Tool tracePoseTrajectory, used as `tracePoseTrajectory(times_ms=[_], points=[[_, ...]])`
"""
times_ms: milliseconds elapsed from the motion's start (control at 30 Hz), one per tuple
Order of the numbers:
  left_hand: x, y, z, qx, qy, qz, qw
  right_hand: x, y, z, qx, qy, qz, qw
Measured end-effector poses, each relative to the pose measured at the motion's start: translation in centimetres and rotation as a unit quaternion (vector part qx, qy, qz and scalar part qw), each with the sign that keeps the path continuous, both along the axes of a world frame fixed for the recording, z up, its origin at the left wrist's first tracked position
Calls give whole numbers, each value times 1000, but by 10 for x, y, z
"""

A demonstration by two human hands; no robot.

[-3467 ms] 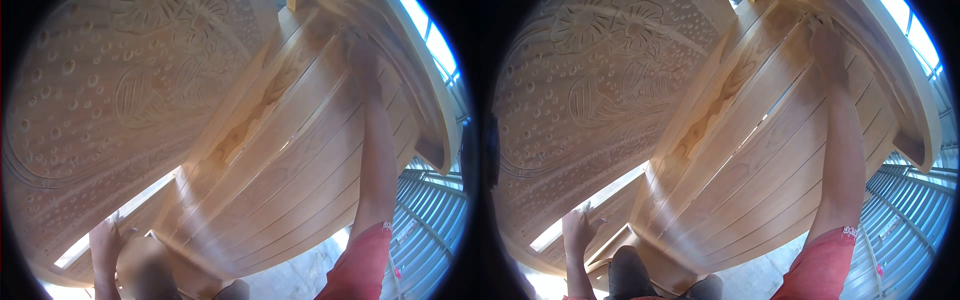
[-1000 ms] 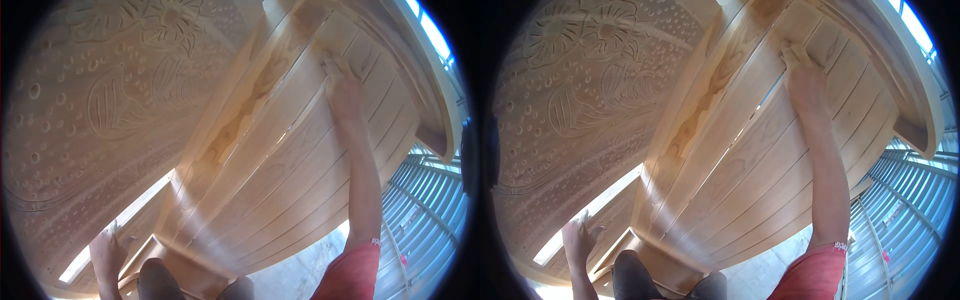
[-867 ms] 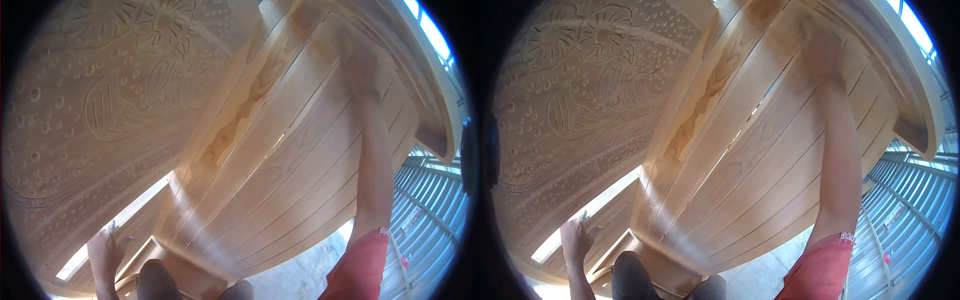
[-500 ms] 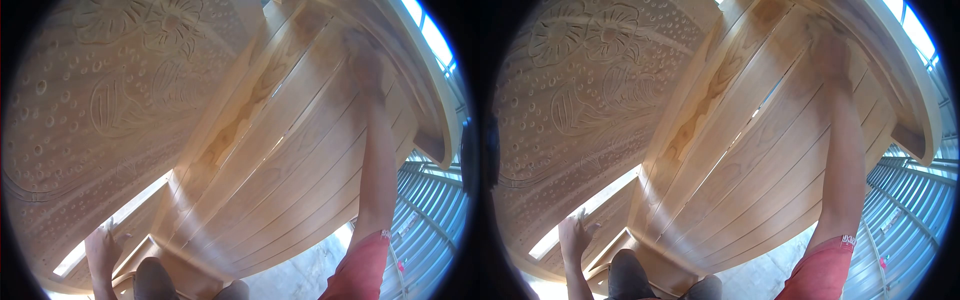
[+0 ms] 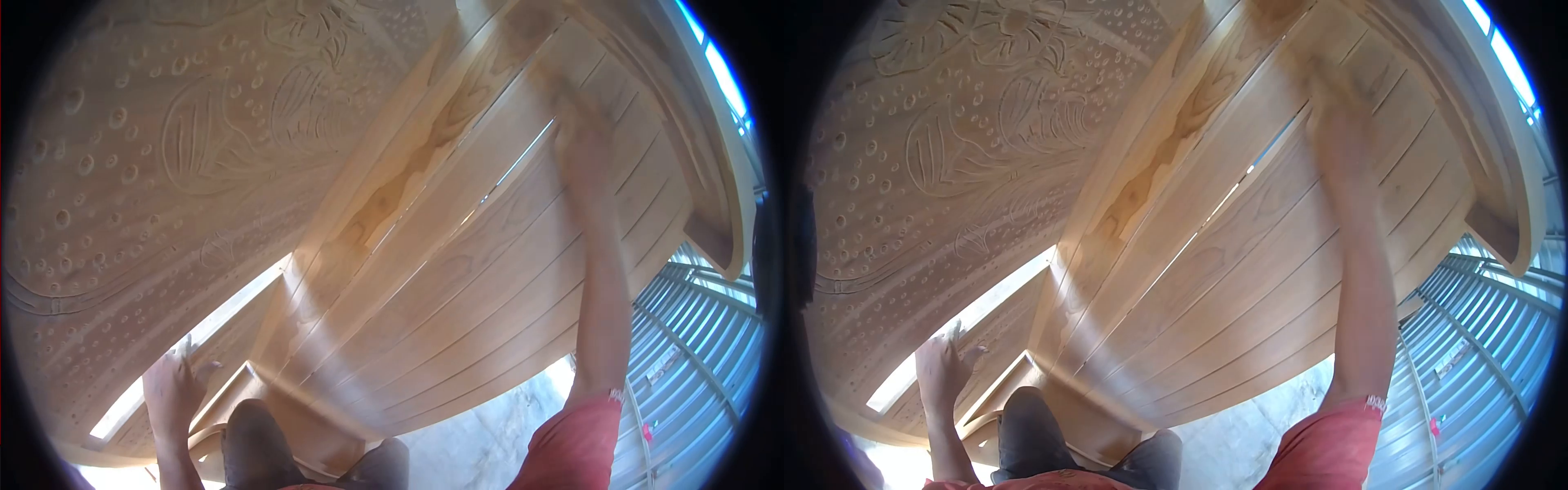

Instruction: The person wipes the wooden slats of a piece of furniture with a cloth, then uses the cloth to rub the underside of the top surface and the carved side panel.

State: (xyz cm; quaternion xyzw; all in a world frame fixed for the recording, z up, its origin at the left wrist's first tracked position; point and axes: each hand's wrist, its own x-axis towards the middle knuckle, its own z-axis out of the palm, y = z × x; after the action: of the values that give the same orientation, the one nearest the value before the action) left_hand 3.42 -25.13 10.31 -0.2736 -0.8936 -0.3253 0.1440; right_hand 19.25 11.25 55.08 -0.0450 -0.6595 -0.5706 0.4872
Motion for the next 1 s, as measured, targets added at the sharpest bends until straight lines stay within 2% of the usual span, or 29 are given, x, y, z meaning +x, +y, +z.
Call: tracePoseTrajectory(times_ms=[33,67,133,233,267,333,467,533,567,633,700,733,767,833,867,933,1000], points=[[1,1,0,-12,-9,2,1000,1,-1,-14,25,-70,42,996],[1,2,-1,-2,-10,9,1000,-1,-9,-2,36,-70,48,996],[0,1,-2,-23,-9,2,1000,4,-21,18,6,-23,-18,1000],[-1,2,-7,8,25,8,1000,-8,-16,35,17,36,-55,998],[0,0,-5,4,27,4,1000,-3,-10,15,12,37,-58,998],[0,1,0,-2,-11,6,1000,1,-9,-38,-29,-53,20,998],[0,3,-3,3,0,8,1000,3,-25,3,62,-30,-25,997],[1,2,-5,28,15,10,999,-10,-25,27,-46,57,-37,997],[1,2,-5,23,16,6,1000,-9,-20,12,-50,58,-41,996],[-2,2,-8,8,19,4,1000,-4,-14,-36,-58,-15,-7,998],[-2,3,-11,15,20,7,1000,1,-17,-40,-34,-49,-11,998],[-3,4,-11,16,24,13,1000,-1,-18,-36,-16,-80,-11,997],[-3,5,-10,22,23,18,999,-5,-15,-8,-9,-81,-6,997],[-1,6,-9,-1,13,30,999,-16,-8,66,-34,-4,-84,996],[0,7,-10,1,10,33,999,-23,-13,75,-32,-7,-81,996],[-2,6,-12,23,33,28,999,-30,-19,75,4,29,6,1000],[-2,4,-12,26,36,21,999,-23,-12,27,10,-2,9,1000]])
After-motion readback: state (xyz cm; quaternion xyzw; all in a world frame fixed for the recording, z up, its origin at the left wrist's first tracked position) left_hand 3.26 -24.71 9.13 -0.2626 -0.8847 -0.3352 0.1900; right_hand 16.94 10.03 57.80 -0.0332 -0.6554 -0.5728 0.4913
